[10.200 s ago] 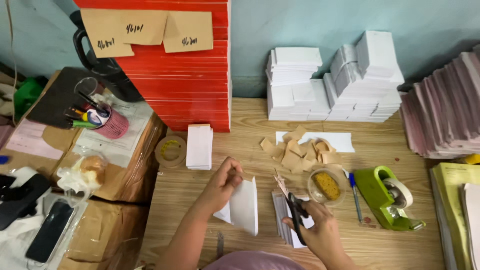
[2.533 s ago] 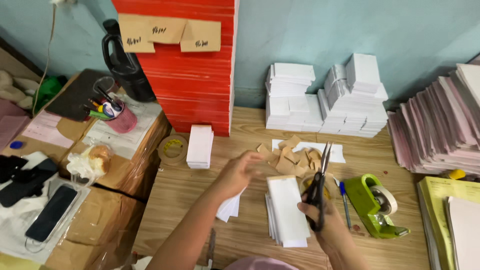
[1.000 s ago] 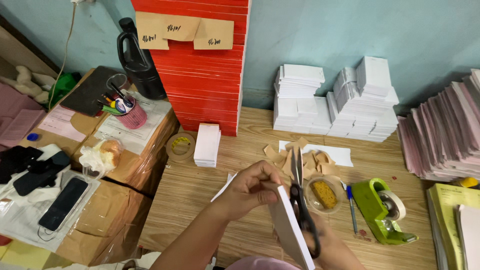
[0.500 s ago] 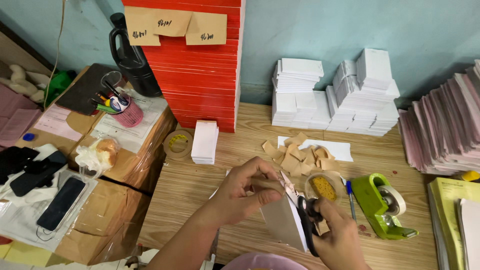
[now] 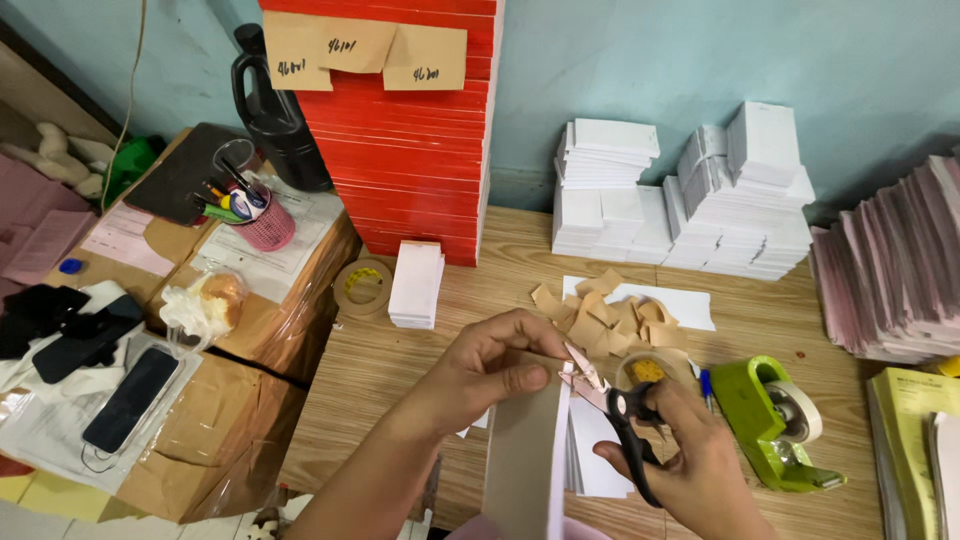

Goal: The person uses scissors to trim the edges of small white paper cards. They pick up each card, cut along the edges, and place the trimmed cards into a stack on the table.

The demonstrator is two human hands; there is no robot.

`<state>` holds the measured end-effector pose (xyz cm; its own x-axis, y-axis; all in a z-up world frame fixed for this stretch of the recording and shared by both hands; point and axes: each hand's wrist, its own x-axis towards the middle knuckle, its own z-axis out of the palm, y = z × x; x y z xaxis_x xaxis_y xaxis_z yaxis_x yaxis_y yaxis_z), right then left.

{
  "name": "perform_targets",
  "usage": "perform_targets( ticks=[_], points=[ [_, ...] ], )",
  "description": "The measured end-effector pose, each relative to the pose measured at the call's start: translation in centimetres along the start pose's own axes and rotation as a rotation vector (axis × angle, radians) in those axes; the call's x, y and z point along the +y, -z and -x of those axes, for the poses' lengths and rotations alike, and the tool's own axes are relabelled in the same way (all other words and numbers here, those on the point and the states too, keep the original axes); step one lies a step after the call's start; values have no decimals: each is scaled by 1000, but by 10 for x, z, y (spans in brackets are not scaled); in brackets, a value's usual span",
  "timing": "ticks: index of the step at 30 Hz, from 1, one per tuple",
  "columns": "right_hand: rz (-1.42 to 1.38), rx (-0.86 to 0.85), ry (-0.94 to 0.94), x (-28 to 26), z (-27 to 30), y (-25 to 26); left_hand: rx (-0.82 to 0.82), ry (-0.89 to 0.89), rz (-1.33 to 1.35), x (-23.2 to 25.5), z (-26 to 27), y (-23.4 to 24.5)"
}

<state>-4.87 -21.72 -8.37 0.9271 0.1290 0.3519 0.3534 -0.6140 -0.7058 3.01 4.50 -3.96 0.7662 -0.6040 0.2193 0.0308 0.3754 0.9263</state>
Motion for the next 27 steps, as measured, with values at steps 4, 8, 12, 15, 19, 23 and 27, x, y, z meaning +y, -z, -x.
perform_targets(
  ticks=[4,8,12,15,19,23,27],
  points=[
    [14,10,-2,-2,0,2,-45,36,15,-5,-3,5],
    [-14,-7,83,-2,-2,7,-155,177,34,-5,-2,17],
    [70,10,84,14,4,3,-146,234,123,-13,-2,21],
    [24,-4,59,16,4,2,-173,206,138,-10,-5,19],
    [-36,-42,88,9,-2,6,-158,192,137,-10,-7,21],
    [-8,-12,94,4,-2,4,-210,222,154,-12,-8,23],
    [7,99,84,17,3,-4,-160,291,201,-14,-6,19]
  ],
)
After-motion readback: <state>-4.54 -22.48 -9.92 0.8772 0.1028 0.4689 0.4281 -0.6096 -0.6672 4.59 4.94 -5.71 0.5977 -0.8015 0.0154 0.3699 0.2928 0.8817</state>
